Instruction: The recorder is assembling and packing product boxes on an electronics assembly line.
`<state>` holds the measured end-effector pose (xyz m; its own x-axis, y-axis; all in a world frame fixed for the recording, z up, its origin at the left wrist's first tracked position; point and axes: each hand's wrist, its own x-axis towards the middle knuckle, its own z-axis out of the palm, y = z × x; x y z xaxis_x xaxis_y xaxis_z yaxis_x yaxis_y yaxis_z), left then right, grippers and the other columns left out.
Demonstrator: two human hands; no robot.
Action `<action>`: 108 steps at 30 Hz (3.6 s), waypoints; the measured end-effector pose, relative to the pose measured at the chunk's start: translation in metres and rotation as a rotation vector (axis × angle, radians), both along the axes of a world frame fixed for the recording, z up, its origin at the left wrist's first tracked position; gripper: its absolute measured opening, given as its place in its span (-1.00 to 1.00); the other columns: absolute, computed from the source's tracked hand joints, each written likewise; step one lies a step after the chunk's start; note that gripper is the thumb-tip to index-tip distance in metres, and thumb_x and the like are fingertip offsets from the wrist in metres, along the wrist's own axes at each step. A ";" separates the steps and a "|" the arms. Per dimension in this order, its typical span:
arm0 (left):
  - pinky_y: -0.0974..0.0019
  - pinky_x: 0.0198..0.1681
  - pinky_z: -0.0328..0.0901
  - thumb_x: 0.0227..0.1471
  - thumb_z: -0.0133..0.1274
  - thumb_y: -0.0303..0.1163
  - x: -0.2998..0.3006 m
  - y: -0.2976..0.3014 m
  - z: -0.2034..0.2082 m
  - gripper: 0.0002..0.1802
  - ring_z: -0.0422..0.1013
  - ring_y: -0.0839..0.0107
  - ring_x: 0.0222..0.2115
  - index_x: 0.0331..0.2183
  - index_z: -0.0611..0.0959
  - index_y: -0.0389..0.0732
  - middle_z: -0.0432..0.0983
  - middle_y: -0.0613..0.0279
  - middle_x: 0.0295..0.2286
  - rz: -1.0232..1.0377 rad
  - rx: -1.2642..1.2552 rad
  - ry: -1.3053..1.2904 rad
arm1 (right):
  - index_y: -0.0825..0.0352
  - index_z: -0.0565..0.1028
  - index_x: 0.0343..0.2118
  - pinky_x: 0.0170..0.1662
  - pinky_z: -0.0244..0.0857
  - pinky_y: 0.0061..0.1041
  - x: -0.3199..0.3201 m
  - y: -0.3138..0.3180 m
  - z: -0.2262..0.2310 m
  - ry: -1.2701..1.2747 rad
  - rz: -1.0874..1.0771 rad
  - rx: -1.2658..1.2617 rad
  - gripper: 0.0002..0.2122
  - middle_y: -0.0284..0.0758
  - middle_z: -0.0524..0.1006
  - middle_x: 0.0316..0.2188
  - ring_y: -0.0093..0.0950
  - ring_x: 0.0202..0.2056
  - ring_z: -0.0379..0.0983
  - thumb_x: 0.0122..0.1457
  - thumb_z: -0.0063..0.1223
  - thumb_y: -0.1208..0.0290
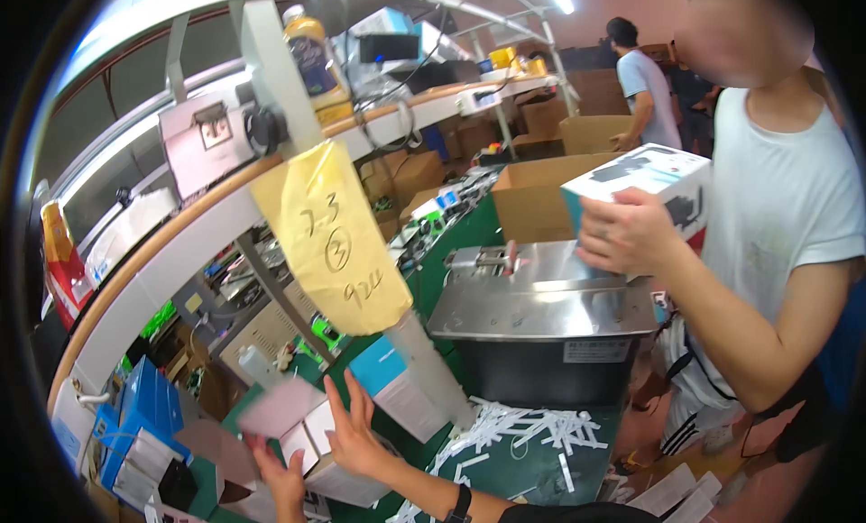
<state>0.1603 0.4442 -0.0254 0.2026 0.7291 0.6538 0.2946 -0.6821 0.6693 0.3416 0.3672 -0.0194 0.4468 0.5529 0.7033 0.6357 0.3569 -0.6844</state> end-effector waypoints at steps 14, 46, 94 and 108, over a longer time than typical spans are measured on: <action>-0.02 0.16 0.17 0.04 0.29 -0.15 0.019 -0.026 -0.027 -0.34 0.30 0.07 0.02 0.03 0.39 -0.30 0.35 -0.07 -0.02 -0.218 0.068 -0.180 | 0.37 0.47 -0.12 0.31 0.08 -0.14 0.040 0.017 -0.044 0.057 0.655 0.280 -0.67 -0.20 0.41 0.05 -0.14 0.29 0.20 0.07 0.31 0.48; -0.17 0.13 0.29 0.13 0.14 -0.49 0.016 -0.053 -0.039 -0.75 0.50 -0.06 -0.07 -0.16 0.64 -0.41 0.59 -0.10 -0.14 0.053 0.628 0.357 | 0.37 0.56 -0.29 0.22 0.13 0.16 0.071 0.019 -0.065 -0.211 0.679 0.501 -0.72 -0.21 0.56 -0.14 0.01 0.09 0.37 0.02 0.39 0.33; 0.08 -0.33 0.37 0.07 0.25 -0.27 -0.103 -0.317 -0.034 -0.69 0.49 0.08 -0.42 -0.28 0.50 -0.23 0.50 0.04 -0.47 0.583 -0.325 0.387 | 0.26 0.49 -0.09 0.01 0.35 -0.17 -0.097 0.063 -0.006 -0.594 0.031 -0.118 -0.54 -0.13 0.36 0.10 -0.08 0.08 0.33 -0.11 0.39 0.49; 0.37 -0.20 0.39 0.15 0.20 -0.36 -0.121 -0.275 0.011 -0.76 0.49 0.52 -0.30 -0.20 0.62 -0.30 0.62 0.24 -0.33 0.238 -0.697 -0.032 | 0.41 0.53 -0.46 -0.06 0.33 -0.23 -0.037 -0.035 -0.008 -0.496 0.318 0.052 -0.89 -0.14 0.46 -0.08 -0.16 -0.07 0.39 -0.07 0.24 0.57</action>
<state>0.0397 0.1690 -0.0142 -0.0243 0.9994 0.0260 0.3543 -0.0157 0.9350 0.3044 0.3320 -0.0278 -0.1247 0.5648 0.8157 0.7318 0.6076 -0.3088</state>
